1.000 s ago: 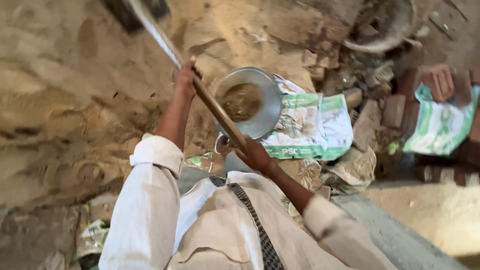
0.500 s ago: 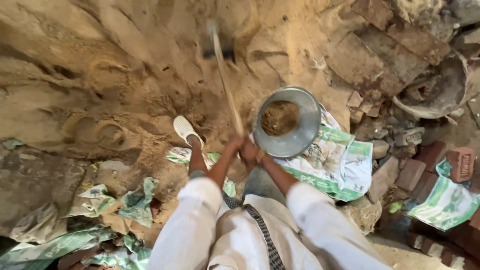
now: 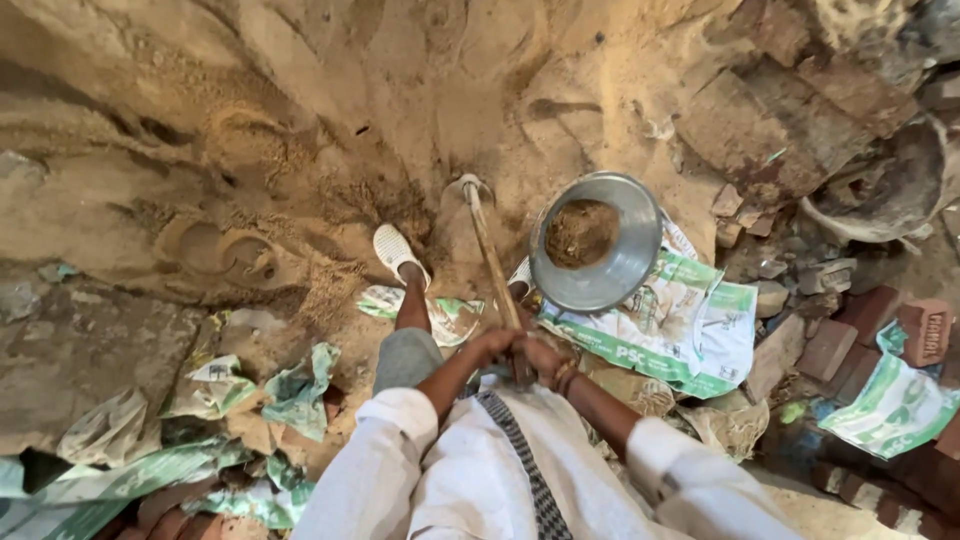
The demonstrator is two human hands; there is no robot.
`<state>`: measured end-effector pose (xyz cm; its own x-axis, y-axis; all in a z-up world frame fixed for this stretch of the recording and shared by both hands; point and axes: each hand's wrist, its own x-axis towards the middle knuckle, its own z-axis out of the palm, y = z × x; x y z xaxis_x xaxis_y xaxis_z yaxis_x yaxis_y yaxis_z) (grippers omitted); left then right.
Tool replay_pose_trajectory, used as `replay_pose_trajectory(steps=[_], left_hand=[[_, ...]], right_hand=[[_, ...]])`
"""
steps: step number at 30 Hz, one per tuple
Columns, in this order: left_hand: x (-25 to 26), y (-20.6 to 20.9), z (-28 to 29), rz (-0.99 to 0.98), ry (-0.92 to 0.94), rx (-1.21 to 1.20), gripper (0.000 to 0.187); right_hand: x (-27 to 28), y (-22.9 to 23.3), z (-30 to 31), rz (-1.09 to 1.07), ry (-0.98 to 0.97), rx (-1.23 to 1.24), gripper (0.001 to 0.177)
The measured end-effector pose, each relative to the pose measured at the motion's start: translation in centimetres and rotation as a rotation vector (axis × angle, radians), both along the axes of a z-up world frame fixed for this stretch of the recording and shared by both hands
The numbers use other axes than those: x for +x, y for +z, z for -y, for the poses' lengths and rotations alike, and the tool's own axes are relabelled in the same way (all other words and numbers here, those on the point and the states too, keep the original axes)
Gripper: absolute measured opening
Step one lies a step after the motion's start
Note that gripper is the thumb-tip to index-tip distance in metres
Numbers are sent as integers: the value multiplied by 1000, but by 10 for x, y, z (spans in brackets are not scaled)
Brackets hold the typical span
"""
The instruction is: The person digs sand from a sand pile using a long-handled hoe, scooping sand into a large metal basin. They lift the full basin, carry it up concrete stairs, empty the sand, then return to the pile and repeat the digging and filling before carrying the basin up the stairs again.
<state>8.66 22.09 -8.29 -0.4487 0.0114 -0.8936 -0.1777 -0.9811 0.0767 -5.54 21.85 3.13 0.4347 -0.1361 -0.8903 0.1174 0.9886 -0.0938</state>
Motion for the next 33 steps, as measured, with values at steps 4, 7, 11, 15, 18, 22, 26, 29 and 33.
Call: replay_pose_trajectory(steps=[4,7,11,15,18,22,26,29,33], left_hand=[[29,49,70,-153,197,-14,34],[25,57,109,-295,493,-34,35],[-26,78,145,-284,811,40,29],[-74,80,148,-148,844,112,18],[-113,11,137,-56,740,-26,29],[-174,5,110,178,626,47,40],[-245,-45,30,21,542,144,24],[-276,-39,10,-71,642,233,20],[-262,-4,69,11,500,165,14]], right_hand=[[54,83,94,-155,1,-88,18],[40,56,117,-69,-46,-169,15],[-17,122,119,-37,-52,-114,15],[-118,259,66,-142,217,-246,36],[-199,292,-16,-253,409,-334,42],[-311,243,-181,-558,694,-971,38],[-360,232,-260,-924,849,-929,42],[-370,231,-277,-1045,908,-520,48],[-355,219,-265,-1084,900,-230,52]])
